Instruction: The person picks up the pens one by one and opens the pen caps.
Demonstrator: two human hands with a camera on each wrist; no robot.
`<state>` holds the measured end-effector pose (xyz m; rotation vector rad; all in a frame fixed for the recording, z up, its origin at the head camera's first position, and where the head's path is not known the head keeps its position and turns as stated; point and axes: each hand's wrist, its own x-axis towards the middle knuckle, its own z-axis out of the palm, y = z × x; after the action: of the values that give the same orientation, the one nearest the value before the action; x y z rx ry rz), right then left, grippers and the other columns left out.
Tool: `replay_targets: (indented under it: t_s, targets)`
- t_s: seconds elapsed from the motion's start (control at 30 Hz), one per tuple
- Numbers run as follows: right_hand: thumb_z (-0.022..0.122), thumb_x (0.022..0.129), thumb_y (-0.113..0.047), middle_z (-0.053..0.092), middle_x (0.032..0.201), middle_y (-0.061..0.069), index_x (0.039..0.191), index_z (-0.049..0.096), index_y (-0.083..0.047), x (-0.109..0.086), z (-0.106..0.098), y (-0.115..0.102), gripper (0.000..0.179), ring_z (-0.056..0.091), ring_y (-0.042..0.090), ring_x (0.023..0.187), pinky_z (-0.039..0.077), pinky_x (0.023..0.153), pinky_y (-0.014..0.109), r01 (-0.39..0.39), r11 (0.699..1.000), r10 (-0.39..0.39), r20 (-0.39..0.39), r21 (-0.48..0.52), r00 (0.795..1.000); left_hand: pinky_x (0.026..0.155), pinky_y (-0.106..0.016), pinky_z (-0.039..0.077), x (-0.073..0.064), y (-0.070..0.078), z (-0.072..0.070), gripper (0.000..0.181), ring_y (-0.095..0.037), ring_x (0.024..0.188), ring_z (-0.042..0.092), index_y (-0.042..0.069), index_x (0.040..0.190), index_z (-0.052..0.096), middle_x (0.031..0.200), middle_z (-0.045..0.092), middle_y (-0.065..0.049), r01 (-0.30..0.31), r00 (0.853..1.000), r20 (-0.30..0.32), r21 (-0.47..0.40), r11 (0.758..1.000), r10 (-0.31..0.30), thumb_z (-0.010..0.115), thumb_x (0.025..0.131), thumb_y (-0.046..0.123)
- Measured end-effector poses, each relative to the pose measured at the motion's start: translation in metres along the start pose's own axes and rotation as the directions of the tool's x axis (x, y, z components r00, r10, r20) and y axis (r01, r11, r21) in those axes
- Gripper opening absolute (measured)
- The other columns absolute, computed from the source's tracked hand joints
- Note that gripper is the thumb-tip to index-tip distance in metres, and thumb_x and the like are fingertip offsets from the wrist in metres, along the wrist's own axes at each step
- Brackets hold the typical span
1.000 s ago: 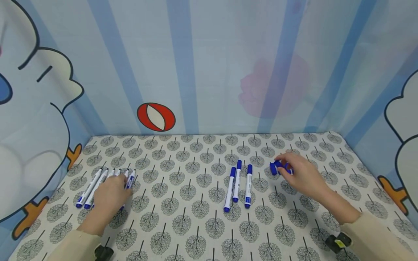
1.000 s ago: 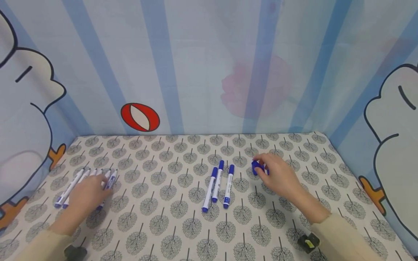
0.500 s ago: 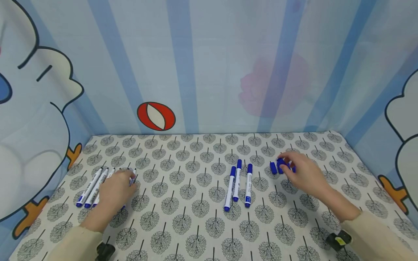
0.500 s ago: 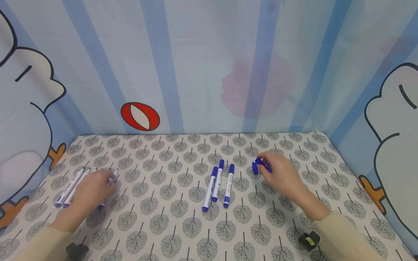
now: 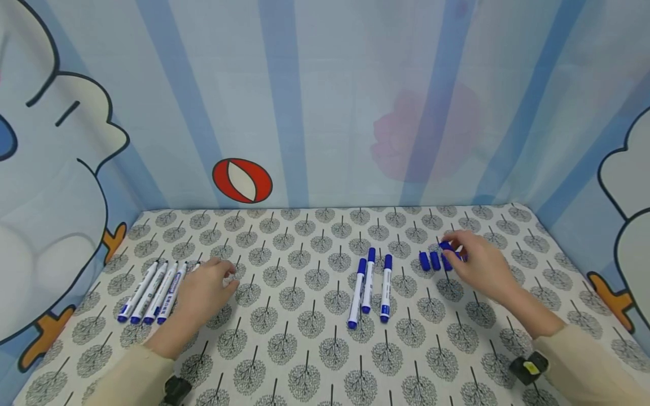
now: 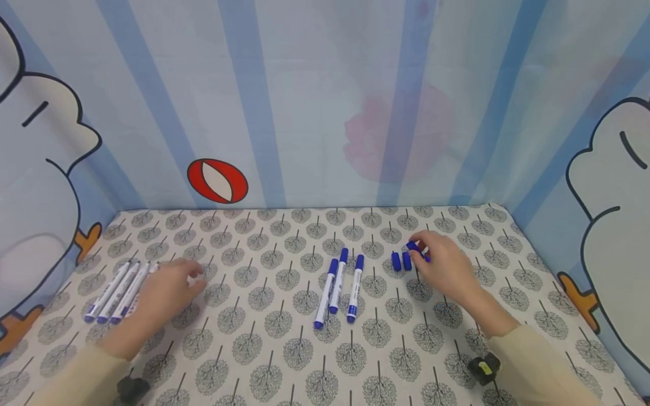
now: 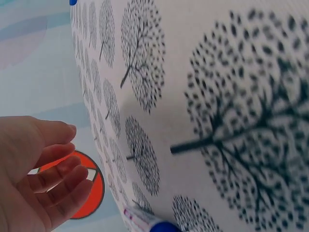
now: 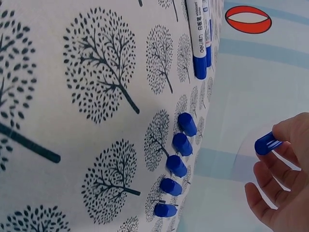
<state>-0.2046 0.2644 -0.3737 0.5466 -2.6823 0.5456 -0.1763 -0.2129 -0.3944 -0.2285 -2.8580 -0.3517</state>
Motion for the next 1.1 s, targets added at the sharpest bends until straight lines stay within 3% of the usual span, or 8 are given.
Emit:
replay_targets:
  t_s: [0.17,0.63,0.87,1.1]
  targets:
    - [0.062,0.085,-0.011,0.062,0.085,0.008,0.112,0.057,-0.002,0.000,-0.002,0.008,0.029,0.058,0.019,0.071,0.045,0.052,0.026,-0.060,0.998,0.059,0.041,0.010,0.997,0.042,-0.022,0.037,0.002,0.012,0.005,0.020,-0.011,0.053,0.048,0.008,0.092,0.067,0.086,0.061,-0.006,-0.031,1.000,-0.001,-0.015,0.999,0.031,0.073,0.075,0.016]
    - [0.058,0.087,-0.011,0.062,0.082,0.012,0.106,0.059,0.001,0.000,-0.007,0.037,0.023,0.057,0.022,0.067,0.044,0.051,0.030,-0.116,0.993,0.116,0.012,-0.014,0.993,0.046,-0.021,0.041,0.009,0.044,0.018,0.020,-0.012,0.059,0.054,0.011,0.091,0.067,0.089,0.062,-0.001,-0.147,0.989,0.006,-0.018,0.989,0.147,0.074,0.075,0.019]
    - [0.056,0.089,-0.015,0.063,0.085,0.017,0.111,0.056,0.004,-0.001,-0.009,0.052,0.029,0.058,0.022,0.066,0.042,0.048,0.029,-0.172,0.985,0.172,0.076,-0.002,0.982,0.049,-0.022,0.044,0.015,0.060,0.023,0.020,-0.012,0.063,0.057,0.013,0.089,0.067,0.086,0.062,0.000,-0.199,0.980,-0.030,-0.024,0.980,0.198,0.076,0.073,0.021]
    - [0.054,0.090,-0.017,0.062,0.089,0.019,0.111,0.054,0.003,-0.004,-0.007,0.063,0.028,0.058,0.022,0.066,0.042,0.048,0.029,-0.244,0.970,0.245,0.125,-0.024,0.961,0.052,-0.021,0.046,0.021,0.077,0.028,0.019,-0.011,0.069,0.058,0.015,0.091,0.067,0.087,0.063,0.003,-0.219,0.975,0.003,-0.072,0.973,0.220,0.074,0.075,0.022]
